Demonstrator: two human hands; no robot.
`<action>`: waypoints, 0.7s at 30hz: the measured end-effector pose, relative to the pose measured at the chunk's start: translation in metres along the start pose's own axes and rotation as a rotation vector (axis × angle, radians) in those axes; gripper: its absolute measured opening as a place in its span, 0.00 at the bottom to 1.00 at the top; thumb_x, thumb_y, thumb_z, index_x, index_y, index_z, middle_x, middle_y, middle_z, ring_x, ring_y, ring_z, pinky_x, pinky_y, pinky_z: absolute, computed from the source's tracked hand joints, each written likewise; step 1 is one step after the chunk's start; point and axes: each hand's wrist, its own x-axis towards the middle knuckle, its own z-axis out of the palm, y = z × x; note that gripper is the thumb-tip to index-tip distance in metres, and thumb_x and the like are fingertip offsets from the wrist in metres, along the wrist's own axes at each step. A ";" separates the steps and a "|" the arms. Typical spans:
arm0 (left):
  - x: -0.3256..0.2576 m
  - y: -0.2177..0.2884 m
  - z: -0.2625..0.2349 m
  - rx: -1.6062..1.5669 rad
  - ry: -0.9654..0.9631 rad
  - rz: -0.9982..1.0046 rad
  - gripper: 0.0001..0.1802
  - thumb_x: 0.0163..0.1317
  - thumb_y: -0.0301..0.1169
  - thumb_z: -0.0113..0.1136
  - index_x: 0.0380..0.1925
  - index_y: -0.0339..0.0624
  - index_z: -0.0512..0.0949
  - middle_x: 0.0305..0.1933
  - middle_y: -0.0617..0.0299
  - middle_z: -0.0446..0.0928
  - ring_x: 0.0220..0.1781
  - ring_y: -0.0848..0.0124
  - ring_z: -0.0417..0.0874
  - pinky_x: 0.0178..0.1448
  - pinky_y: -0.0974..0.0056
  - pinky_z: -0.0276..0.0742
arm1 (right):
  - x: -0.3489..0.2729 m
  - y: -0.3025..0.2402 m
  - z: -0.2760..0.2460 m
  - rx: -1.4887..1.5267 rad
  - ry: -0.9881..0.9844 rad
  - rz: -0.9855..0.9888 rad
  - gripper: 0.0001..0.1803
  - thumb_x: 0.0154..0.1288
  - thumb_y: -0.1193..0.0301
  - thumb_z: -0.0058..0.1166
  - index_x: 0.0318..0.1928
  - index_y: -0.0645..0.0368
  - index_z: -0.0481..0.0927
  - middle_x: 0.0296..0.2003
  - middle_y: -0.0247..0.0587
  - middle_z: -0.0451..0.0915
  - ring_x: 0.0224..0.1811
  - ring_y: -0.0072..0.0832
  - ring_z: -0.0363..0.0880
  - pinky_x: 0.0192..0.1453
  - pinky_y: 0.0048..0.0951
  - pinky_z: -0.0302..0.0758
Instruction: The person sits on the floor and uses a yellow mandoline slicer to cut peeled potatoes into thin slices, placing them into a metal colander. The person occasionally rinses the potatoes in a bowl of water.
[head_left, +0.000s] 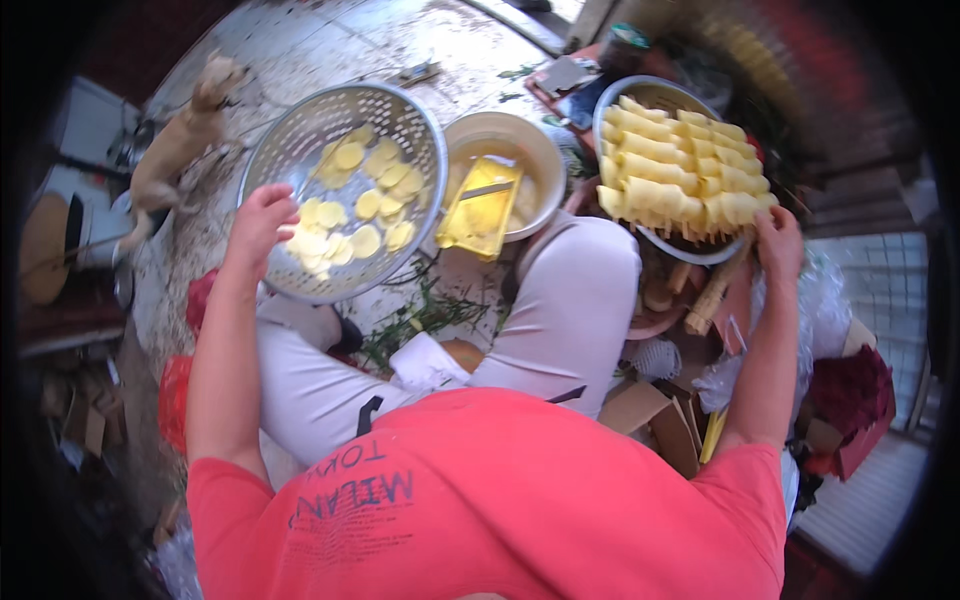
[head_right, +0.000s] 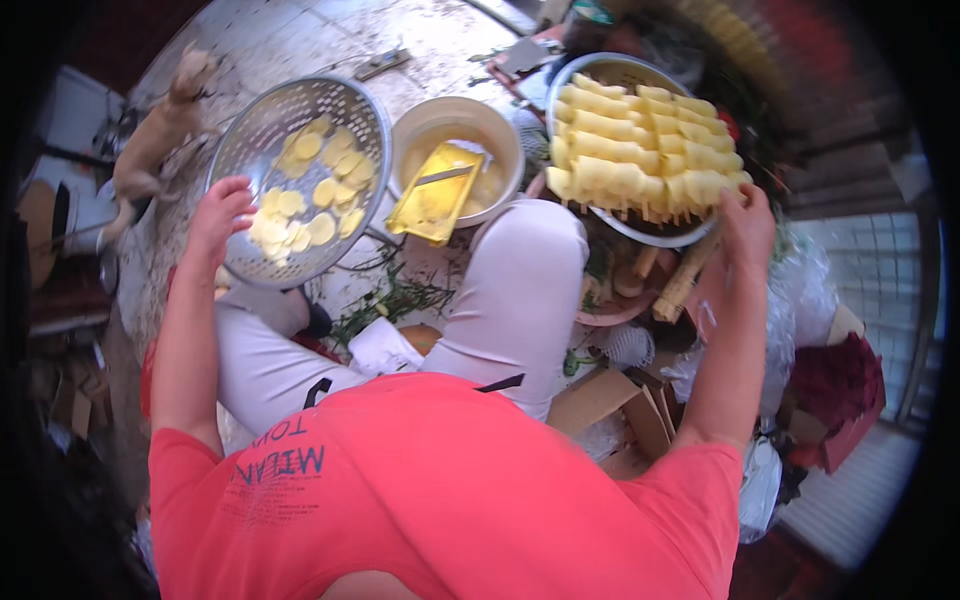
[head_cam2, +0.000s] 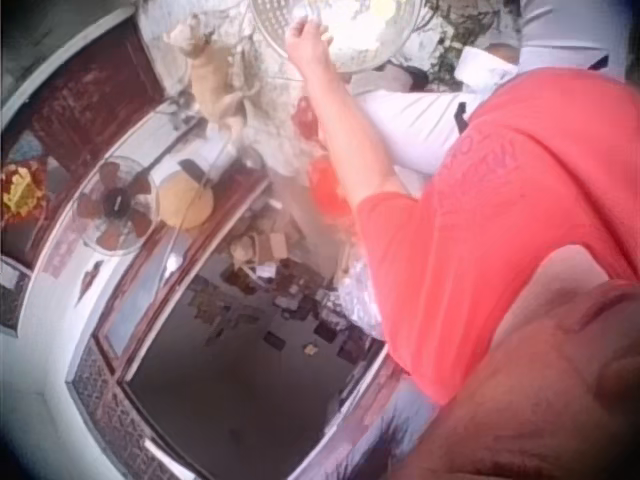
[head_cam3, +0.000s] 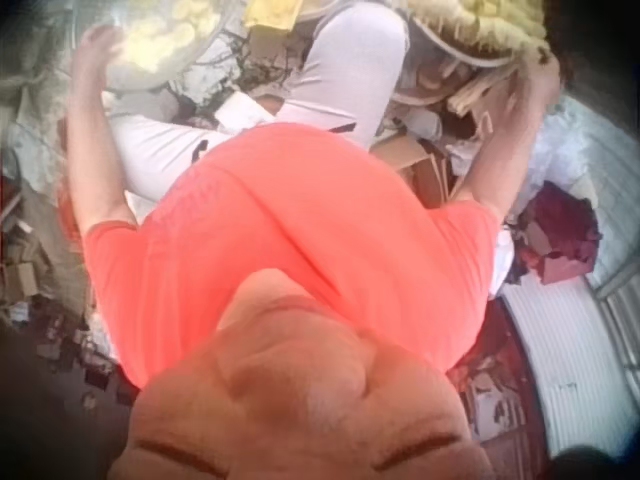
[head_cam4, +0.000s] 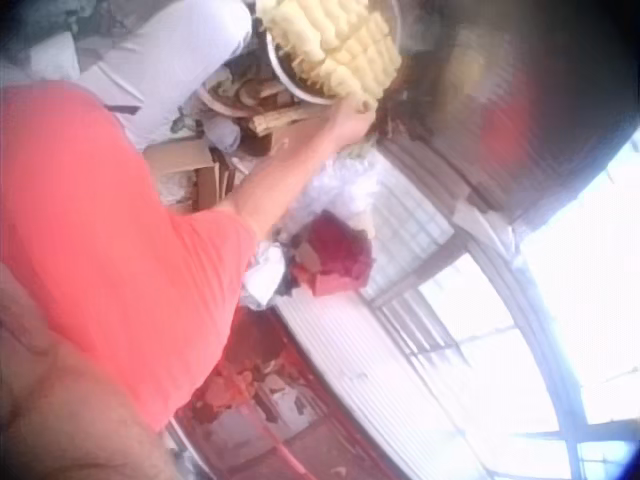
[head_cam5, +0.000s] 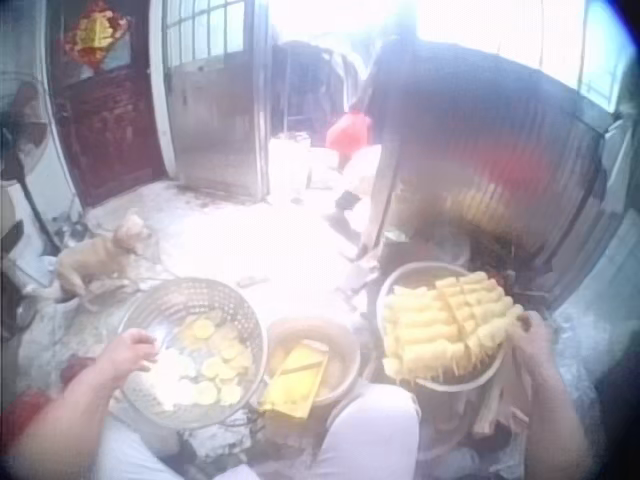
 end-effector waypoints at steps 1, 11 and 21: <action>0.013 -0.006 -0.002 0.122 0.000 0.041 0.25 0.60 0.35 0.66 0.58 0.40 0.77 0.48 0.63 0.80 0.44 0.71 0.83 0.44 0.63 0.79 | -0.001 -0.007 -0.008 0.027 -0.023 -0.025 0.28 0.62 0.56 0.66 0.57 0.59 0.82 0.34 0.38 0.84 0.36 0.30 0.82 0.46 0.33 0.79; 0.032 -0.038 0.028 1.048 0.098 0.068 0.42 0.49 0.37 0.75 0.66 0.42 0.71 0.65 0.43 0.72 0.63 0.47 0.80 0.66 0.53 0.77 | -0.094 -0.277 0.028 0.438 -0.549 -0.499 0.16 0.66 0.72 0.64 0.53 0.59 0.83 0.33 0.34 0.80 0.32 0.21 0.77 0.40 0.25 0.77; 0.063 -0.039 0.010 0.807 0.159 -0.049 0.29 0.56 0.41 0.72 0.55 0.38 0.79 0.57 0.44 0.79 0.58 0.50 0.83 0.64 0.53 0.78 | -0.175 -0.430 0.124 0.038 -0.764 -0.987 0.17 0.64 0.69 0.60 0.53 0.57 0.82 0.48 0.50 0.82 0.51 0.44 0.84 0.56 0.43 0.80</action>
